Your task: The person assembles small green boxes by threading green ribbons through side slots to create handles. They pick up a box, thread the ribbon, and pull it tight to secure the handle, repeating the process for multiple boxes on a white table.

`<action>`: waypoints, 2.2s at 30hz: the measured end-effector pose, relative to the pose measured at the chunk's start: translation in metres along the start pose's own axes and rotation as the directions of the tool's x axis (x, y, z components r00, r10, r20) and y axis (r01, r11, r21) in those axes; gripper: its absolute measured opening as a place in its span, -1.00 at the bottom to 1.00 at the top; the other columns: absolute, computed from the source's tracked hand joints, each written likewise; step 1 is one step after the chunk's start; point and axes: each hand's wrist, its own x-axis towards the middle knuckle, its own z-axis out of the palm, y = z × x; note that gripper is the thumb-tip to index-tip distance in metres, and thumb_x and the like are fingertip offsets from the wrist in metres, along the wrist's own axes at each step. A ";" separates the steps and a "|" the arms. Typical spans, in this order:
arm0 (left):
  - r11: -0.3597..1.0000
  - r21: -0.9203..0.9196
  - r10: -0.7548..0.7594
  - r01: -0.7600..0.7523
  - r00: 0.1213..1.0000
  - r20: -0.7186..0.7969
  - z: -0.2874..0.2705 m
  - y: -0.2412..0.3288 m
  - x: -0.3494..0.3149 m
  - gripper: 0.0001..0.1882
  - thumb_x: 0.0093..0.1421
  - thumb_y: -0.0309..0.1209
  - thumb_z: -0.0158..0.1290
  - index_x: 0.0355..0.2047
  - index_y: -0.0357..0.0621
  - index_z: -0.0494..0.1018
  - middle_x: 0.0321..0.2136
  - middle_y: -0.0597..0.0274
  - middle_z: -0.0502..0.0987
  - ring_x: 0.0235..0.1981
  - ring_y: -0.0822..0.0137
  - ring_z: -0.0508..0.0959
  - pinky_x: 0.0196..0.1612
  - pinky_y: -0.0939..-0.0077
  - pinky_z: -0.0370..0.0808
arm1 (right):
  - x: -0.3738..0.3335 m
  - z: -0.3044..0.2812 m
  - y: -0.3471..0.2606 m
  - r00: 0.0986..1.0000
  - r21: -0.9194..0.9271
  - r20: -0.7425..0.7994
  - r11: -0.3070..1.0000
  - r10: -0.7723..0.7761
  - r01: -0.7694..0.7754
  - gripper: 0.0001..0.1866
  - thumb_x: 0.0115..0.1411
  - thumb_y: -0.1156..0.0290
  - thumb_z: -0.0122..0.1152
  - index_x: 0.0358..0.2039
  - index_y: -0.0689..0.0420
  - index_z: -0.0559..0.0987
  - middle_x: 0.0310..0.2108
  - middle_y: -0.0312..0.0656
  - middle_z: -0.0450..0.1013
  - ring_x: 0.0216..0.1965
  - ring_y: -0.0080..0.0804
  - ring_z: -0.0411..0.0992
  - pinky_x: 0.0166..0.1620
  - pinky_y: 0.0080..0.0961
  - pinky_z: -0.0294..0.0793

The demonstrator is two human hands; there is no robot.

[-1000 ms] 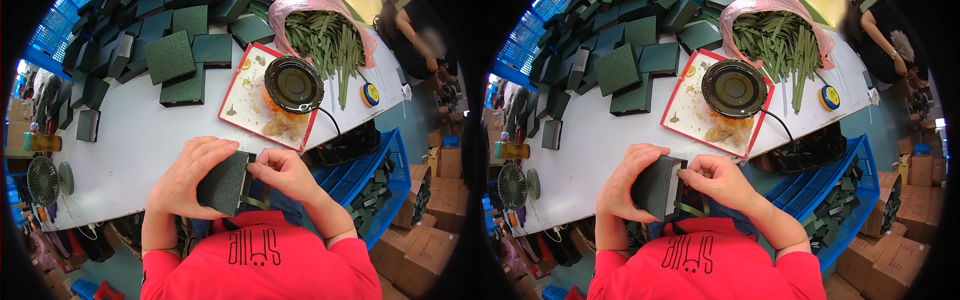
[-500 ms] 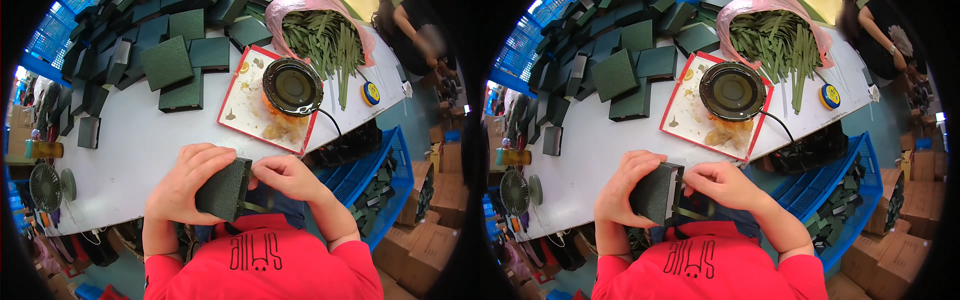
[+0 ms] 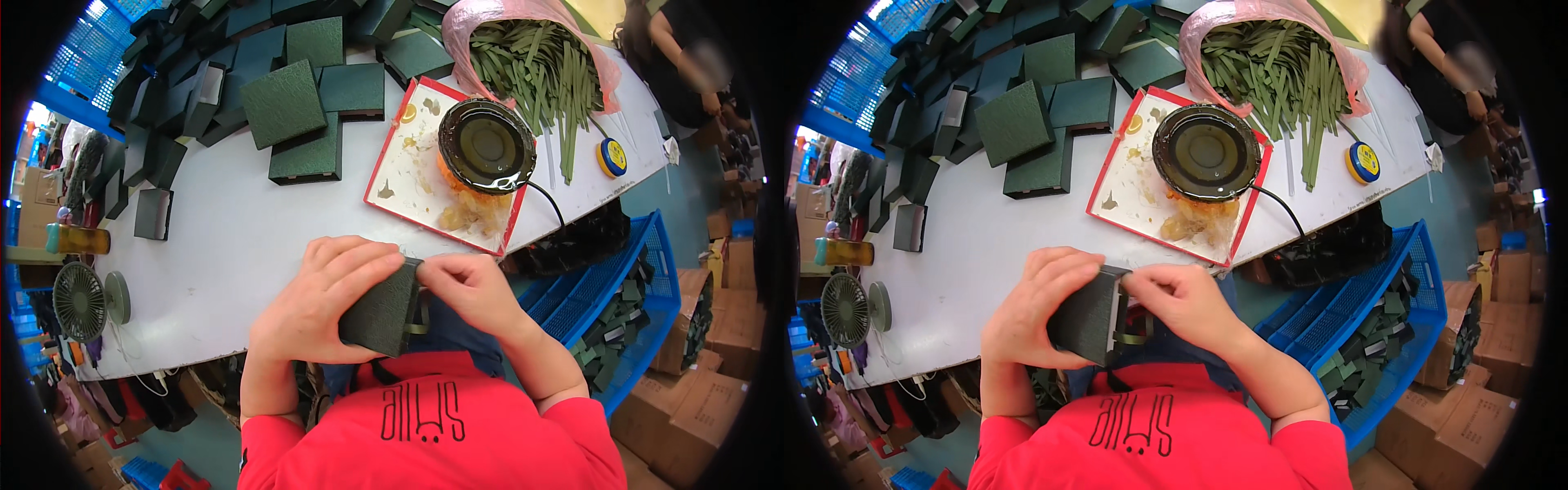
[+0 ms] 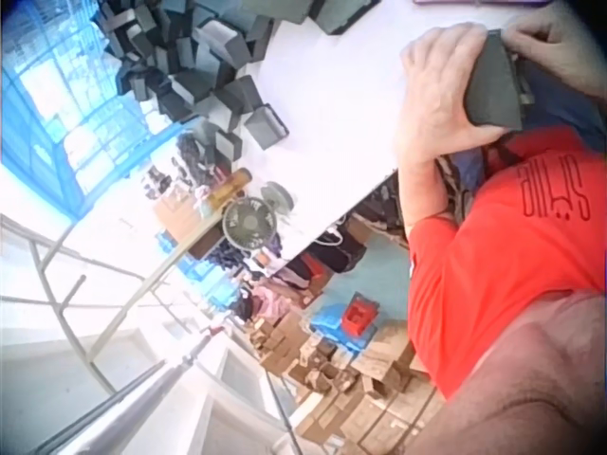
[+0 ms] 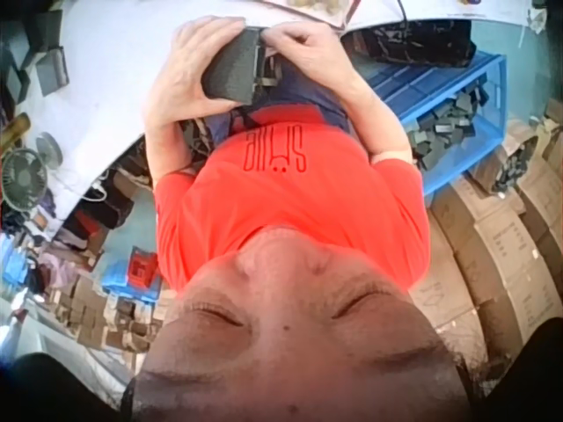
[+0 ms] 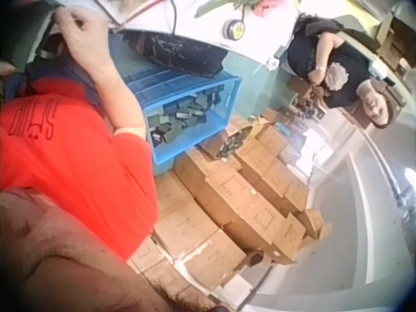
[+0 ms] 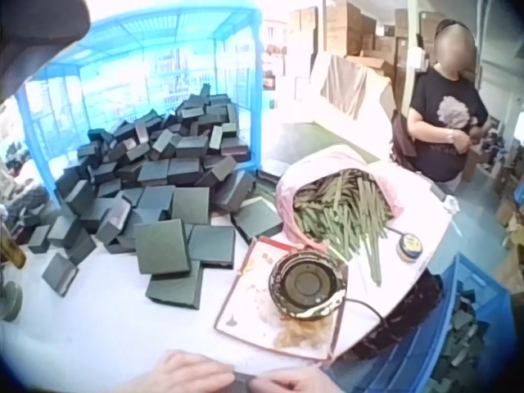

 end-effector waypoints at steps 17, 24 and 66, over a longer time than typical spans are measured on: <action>0.999 -0.047 0.021 -0.026 0.994 -0.108 -0.002 -0.004 -0.009 -0.05 -0.27 -0.24 0.42 0.19 -0.21 0.34 0.12 0.03 0.45 0.13 0.00 0.41 0.16 0.10 0.29 | -0.011 -0.008 -0.003 0.946 0.139 -0.224 0.953 -0.234 0.268 -0.86 0.40 0.41 0.10 -0.28 0.22 0.50 -0.33 -0.26 0.43 -0.39 -0.64 0.35 -0.32 -0.67 0.32; 0.984 -0.169 0.047 -0.053 0.998 -0.040 0.005 0.003 -0.001 -0.01 -0.28 -0.20 0.45 0.20 -0.20 0.32 0.14 -0.02 0.44 0.12 -0.05 0.41 0.19 0.05 0.27 | 0.004 0.001 0.005 0.884 -0.277 0.066 0.842 -0.464 0.463 -0.72 0.39 0.29 0.08 -0.40 0.24 0.45 -0.46 -0.07 0.32 -0.41 -0.10 0.36 -0.32 -0.32 0.37; 0.697 0.378 -0.535 0.609 0.793 -0.291 -0.025 -0.020 -0.052 -0.47 -0.19 -0.54 0.31 -0.12 -0.17 0.46 0.39 -0.06 0.10 0.38 -0.17 0.11 0.35 0.02 0.11 | 0.049 -0.223 0.005 0.733 -0.704 -0.613 0.624 -0.294 -0.339 -0.67 0.12 0.21 0.34 -0.41 0.28 0.59 -0.47 0.00 0.57 -0.40 -0.12 0.57 -0.25 -0.28 0.52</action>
